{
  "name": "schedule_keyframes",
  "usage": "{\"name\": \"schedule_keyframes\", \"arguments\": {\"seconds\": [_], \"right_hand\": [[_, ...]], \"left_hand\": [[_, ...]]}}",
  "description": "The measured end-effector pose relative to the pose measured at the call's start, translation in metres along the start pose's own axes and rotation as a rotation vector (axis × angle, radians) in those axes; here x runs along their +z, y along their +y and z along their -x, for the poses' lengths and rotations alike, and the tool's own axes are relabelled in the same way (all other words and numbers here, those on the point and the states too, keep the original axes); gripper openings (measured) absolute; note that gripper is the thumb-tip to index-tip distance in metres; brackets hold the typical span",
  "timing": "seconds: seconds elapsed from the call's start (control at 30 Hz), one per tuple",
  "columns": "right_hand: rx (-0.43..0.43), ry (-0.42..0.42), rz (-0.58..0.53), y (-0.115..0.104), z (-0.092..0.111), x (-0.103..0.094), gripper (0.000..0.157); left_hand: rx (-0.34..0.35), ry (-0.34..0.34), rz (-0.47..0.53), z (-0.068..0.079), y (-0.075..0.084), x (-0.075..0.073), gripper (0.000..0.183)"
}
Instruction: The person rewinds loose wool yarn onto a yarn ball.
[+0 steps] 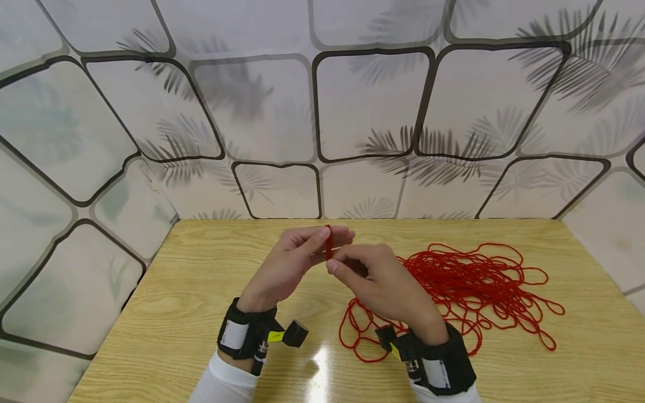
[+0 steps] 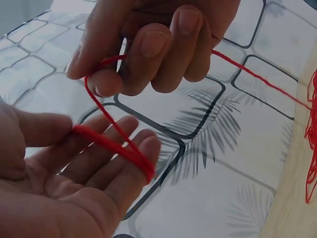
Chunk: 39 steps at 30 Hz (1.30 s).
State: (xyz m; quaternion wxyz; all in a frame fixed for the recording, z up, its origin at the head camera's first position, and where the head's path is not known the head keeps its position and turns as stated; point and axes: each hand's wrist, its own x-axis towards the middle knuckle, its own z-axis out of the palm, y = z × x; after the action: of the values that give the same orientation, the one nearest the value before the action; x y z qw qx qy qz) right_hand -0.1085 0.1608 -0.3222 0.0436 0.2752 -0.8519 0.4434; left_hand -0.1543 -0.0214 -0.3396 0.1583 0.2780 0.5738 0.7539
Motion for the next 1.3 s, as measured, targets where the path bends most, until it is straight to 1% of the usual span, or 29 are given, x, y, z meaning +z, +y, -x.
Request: {"name": "schedule_keyframes", "arguments": {"seconds": [0.13,0.23,0.33,0.43,0.53,0.67,0.77,0.9,1.0,1.07,1.13,1.2,1.3], "right_hand": [[0.033,0.056,-0.054,0.000,0.003,-0.005,0.010],[0.044,0.112,-0.093,0.001,0.004,-0.008,0.011],[0.041,0.170,-0.097,0.003,0.003,-0.009,0.010],[0.039,0.225,-0.074,0.005,0.003,-0.008,0.009],[0.026,0.259,-0.082,0.007,0.002,-0.006,0.008],[0.005,0.270,-0.105,0.010,-0.001,-0.003,0.007],[0.000,0.264,-0.100,0.013,-0.003,-0.001,0.006],[0.021,0.273,-0.105,0.017,-0.005,0.001,0.005],[0.044,0.270,-0.145,0.020,-0.006,0.003,0.007],[0.050,0.256,-0.168,0.023,-0.007,0.004,0.010],[0.057,0.227,-0.192,0.025,-0.009,0.005,0.013],[0.071,0.194,-0.210,0.028,-0.010,0.005,0.013],[0.092,0.142,-0.227,0.031,-0.010,0.007,0.017]], "left_hand": [[-0.073,-0.131,-0.037,0.002,-0.002,0.000,0.036],[-0.100,-0.213,-0.046,0.002,-0.003,0.000,0.035],[-0.122,-0.279,-0.059,0.003,-0.003,0.002,0.035],[-0.128,-0.324,-0.056,0.003,-0.003,0.004,0.036],[-0.125,-0.352,-0.033,0.003,-0.002,0.004,0.037],[-0.107,-0.392,-0.035,0.004,-0.002,0.004,0.035],[-0.090,-0.413,-0.042,0.004,-0.002,0.004,0.032],[-0.071,-0.417,-0.005,0.004,-0.002,0.004,0.029],[-0.046,-0.406,0.025,0.004,-0.001,0.003,0.029],[-0.024,-0.390,0.027,0.004,0.000,0.003,0.029],[-0.005,-0.345,0.039,0.003,0.000,0.004,0.031],[0.001,-0.273,0.066,0.002,0.000,0.004,0.032],[0.016,-0.149,0.162,0.001,0.000,0.003,0.036]]}}
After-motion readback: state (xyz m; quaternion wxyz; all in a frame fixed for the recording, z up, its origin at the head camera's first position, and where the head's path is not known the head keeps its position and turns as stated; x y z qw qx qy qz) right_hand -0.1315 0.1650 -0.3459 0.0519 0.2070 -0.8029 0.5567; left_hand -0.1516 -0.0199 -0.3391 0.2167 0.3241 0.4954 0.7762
